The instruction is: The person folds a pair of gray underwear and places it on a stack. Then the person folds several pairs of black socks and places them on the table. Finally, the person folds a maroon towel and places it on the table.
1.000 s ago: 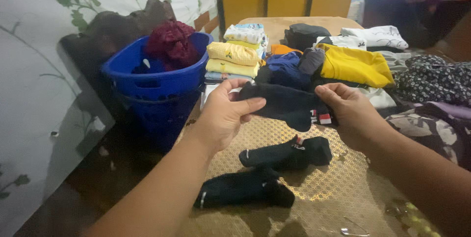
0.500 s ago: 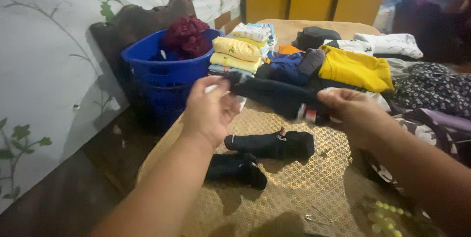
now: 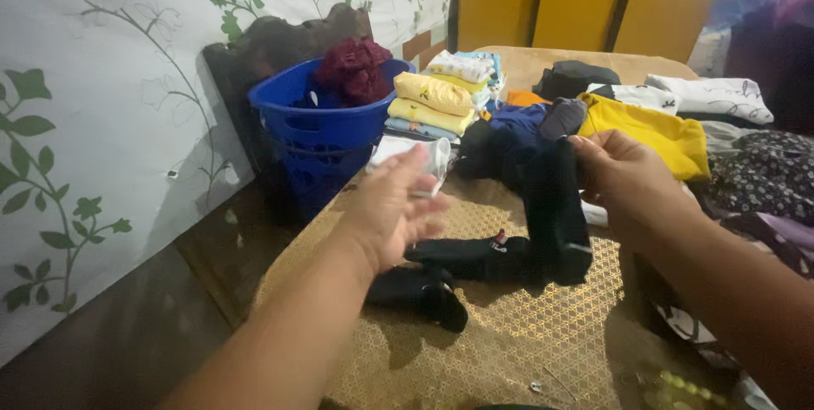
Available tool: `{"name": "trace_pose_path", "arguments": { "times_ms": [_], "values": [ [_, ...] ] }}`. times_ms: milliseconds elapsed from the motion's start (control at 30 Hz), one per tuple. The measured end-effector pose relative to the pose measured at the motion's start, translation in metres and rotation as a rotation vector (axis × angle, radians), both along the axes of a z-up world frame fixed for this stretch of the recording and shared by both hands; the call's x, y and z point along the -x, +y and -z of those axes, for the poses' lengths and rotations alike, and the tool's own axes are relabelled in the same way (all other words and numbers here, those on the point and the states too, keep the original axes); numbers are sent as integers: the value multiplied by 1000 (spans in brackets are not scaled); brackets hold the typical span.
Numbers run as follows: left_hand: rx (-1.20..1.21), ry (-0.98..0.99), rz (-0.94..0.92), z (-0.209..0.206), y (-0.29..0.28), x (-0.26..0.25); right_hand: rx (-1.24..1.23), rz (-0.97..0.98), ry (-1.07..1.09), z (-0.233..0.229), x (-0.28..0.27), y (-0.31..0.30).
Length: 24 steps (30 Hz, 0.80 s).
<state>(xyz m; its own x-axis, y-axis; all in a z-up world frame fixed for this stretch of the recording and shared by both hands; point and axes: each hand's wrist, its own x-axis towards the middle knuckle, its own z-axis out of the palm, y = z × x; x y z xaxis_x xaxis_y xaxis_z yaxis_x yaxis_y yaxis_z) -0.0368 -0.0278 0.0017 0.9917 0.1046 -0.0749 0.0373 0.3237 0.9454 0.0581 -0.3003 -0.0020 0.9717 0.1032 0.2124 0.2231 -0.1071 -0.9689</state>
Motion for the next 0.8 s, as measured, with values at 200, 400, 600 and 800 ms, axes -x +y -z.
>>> {"name": "trace_pose_path", "arguments": {
  "times_ms": [200, 400, 600, 800],
  "values": [
    [-156, 188, 197, 0, -33, 18, 167, 199, -154, -20, 18, 25],
    [-229, 165, 300, 35, -45, 9, 275, 153, -249, -21, 32, 40],
    [-43, 276, -64, 39, 7, -9, 470, 358, -512, -15, 12, 18],
    [-52, 301, 127, 20, 2, -3, 679, 402, -796, -20, 11, 24]
  ]
}}
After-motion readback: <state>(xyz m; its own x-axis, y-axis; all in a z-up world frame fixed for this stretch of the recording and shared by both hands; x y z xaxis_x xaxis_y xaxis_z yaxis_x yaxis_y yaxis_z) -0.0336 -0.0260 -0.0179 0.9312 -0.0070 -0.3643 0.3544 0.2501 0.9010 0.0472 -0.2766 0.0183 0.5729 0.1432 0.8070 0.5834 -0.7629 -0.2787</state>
